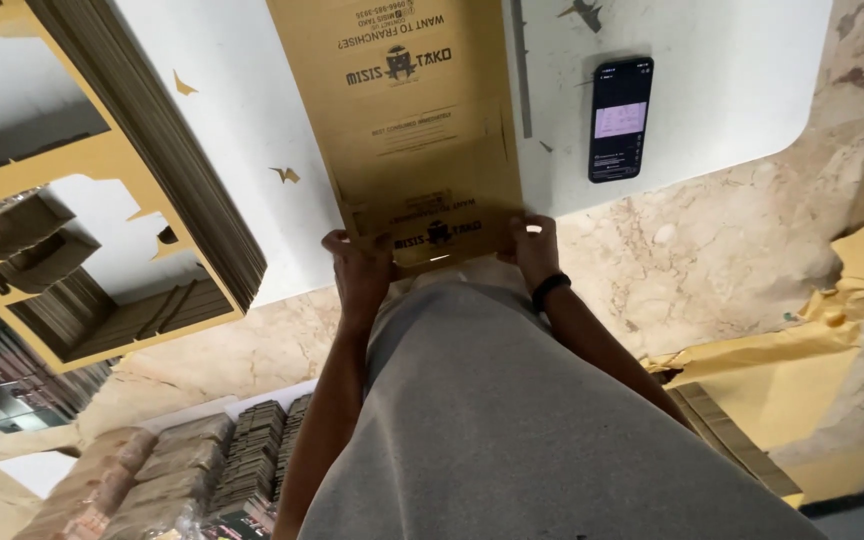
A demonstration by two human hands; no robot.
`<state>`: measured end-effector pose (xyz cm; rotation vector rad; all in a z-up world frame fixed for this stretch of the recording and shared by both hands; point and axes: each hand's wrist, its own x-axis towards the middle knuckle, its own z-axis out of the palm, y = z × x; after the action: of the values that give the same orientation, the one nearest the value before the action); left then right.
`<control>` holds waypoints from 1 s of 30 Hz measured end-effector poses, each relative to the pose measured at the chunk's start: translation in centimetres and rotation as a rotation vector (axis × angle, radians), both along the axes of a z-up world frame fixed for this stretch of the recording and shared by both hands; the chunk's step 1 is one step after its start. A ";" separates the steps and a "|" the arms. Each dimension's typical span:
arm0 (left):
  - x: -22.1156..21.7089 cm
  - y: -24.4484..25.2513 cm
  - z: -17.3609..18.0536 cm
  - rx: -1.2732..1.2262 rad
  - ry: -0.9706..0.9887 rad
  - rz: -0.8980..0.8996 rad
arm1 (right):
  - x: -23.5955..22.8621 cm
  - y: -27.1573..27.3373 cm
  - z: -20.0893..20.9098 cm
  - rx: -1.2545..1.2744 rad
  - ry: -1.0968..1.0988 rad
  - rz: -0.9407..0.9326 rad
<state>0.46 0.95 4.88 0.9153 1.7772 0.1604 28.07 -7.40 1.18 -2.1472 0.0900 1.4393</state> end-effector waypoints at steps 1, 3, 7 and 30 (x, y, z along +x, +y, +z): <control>0.6 0.1 0.7 0.005 0.008 -0.006 | -0.2 0.0 -0.4 0.005 0.008 -0.006; 1.8 0.0 2.2 0.253 0.552 -0.507 | -0.6 -0.6 -0.9 -0.002 0.081 -0.161; 8.8 3.2 3.0 1.022 0.373 -0.705 | -1.9 0.3 2.5 -0.002 0.244 -0.468; 14.3 5.6 -5.0 0.113 0.265 -1.198 | 1.6 5.2 1.0 -0.195 0.168 0.412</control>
<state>14.76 6.59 -0.07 1.9830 1.1757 -0.6570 29.62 -2.25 2.14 -2.2885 -0.1679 1.9128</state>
